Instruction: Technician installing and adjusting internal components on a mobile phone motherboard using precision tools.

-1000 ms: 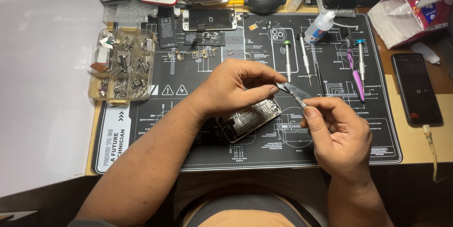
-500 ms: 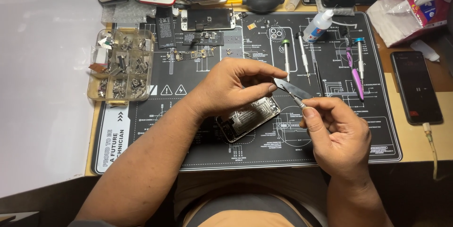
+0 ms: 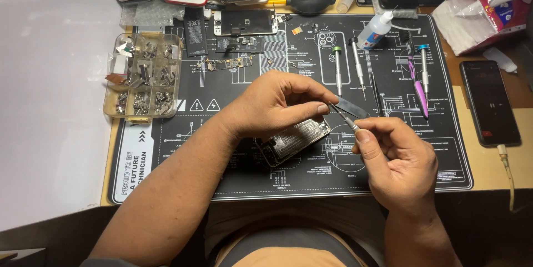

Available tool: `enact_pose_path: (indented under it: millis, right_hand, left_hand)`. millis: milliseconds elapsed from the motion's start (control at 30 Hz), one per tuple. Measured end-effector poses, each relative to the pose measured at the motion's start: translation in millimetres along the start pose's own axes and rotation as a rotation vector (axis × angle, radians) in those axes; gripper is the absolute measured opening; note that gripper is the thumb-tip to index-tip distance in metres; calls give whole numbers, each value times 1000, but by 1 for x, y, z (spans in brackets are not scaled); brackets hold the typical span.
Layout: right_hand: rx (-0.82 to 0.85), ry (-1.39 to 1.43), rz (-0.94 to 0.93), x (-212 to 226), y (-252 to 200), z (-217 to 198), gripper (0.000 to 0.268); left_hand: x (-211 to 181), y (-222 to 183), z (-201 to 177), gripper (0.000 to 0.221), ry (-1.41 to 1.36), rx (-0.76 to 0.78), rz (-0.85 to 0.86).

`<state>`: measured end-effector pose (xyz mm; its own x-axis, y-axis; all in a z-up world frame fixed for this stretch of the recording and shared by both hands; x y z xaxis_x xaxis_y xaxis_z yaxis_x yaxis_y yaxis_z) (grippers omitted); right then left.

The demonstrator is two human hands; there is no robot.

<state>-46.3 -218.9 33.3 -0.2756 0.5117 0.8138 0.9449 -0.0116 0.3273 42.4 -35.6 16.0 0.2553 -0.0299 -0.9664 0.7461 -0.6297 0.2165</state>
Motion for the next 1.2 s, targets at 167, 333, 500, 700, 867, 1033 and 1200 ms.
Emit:
enact_pose_path:
  millis: [167, 333, 500, 700, 867, 1033, 1200]
  right_hand:
    - [-2, -14, 2, -2, 0, -1, 11]
    - [0, -27, 4, 1, 0, -1, 11]
    - [-1, -14, 8, 1, 0, -1, 11]
    - [4, -1, 4, 0, -1, -1, 10]
    - [-6, -7, 2, 1, 0, -2, 10]
    - [-7, 2, 2, 1, 1, -2, 9]
    - [3, 19, 14, 1, 1, -1, 9]
  left_hand:
    - [-2, -1, 0, 21, -27, -6, 22]
    - [-3, 0, 0, 20, 16, 14, 43]
    - [-7, -1, -1, 19, 68, -6, 59]
    - [-7, -1, -2, 19, 43, -9, 68]
    - [-5, -1, -1, 19, 2, -8, 57]
    - [-4, -1, -1, 19, -23, -12, 45]
    - [-8, -1, -2, 19, 27, -2, 88]
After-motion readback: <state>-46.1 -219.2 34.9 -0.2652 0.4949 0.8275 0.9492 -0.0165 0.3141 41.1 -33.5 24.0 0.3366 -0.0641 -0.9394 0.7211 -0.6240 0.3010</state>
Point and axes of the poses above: each hand's wrist, its own y-axis towards the middle knuckle, its own z-axis out of the palm, x = y × z, the point moved 6 cm from there along y, towards the middle knuckle, and after that the axes turned 1 degree about -z, right-handed, at the moved point
